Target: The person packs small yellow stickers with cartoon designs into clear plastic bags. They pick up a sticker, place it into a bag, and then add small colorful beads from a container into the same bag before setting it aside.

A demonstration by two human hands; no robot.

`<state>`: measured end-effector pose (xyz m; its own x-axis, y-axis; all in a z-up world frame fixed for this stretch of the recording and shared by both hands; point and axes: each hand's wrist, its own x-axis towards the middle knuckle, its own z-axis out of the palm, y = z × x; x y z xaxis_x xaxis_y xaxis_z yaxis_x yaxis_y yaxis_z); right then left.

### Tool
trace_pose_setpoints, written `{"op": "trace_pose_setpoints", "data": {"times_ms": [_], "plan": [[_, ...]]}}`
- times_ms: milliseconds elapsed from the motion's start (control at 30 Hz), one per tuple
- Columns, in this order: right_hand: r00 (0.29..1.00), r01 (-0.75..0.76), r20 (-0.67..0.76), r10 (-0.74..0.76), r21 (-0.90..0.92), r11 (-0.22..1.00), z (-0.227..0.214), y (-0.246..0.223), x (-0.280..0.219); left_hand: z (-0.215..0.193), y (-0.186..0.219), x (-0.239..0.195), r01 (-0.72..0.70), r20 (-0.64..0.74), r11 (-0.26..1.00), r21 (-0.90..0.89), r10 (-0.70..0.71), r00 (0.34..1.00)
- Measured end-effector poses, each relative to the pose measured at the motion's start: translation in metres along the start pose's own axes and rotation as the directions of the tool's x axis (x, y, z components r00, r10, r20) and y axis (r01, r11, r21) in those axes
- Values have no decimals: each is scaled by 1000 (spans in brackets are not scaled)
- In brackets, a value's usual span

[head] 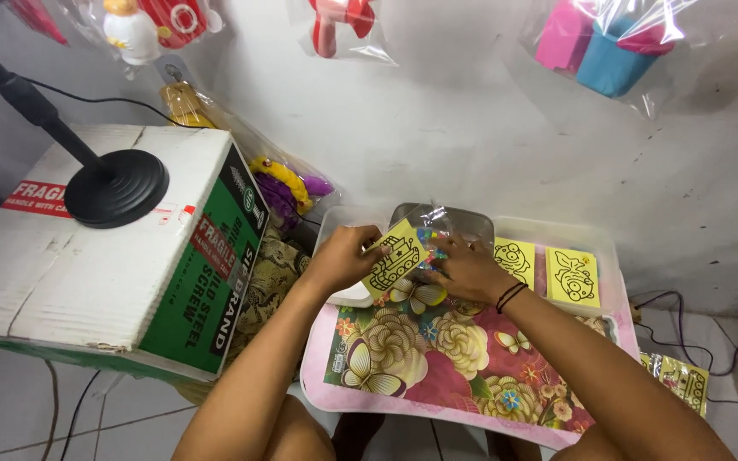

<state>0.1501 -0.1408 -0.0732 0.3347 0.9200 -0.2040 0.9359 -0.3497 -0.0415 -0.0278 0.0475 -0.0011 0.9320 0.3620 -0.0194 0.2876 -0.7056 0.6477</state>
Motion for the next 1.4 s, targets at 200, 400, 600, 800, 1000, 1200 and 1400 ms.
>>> {"op": "trace_pose_setpoints", "data": {"times_ms": [200,400,600,800,1000,1200,1400], "plan": [[995,-25,97,21,36,999,-1,-7,3,-1,1,-1,15,19,1000,22,-16,1000],[999,40,19,-40,28,999,22,10,15,-5,0,-4,35,48,999,13,-36,998],[998,30,49,-34,91,995,-9,7,-4,-4,-9,-2,46,50,998,39,-48,998],[948,55,-310,74,389,919,4,29,-21,-9,-8,-6,41,24,999,27,-42,999],[725,105,-427,540,843,527,-14,44,-39,-8,3,-13,9,16,1000,-16,-9,1000],[634,237,-483,604,865,442,-80,34,-81,-4,10,-17,-88,9,982,-165,90,996],[653,293,-407,639,913,283,-85,29,-95,-10,32,-29,-117,67,958,-261,138,988]]}}
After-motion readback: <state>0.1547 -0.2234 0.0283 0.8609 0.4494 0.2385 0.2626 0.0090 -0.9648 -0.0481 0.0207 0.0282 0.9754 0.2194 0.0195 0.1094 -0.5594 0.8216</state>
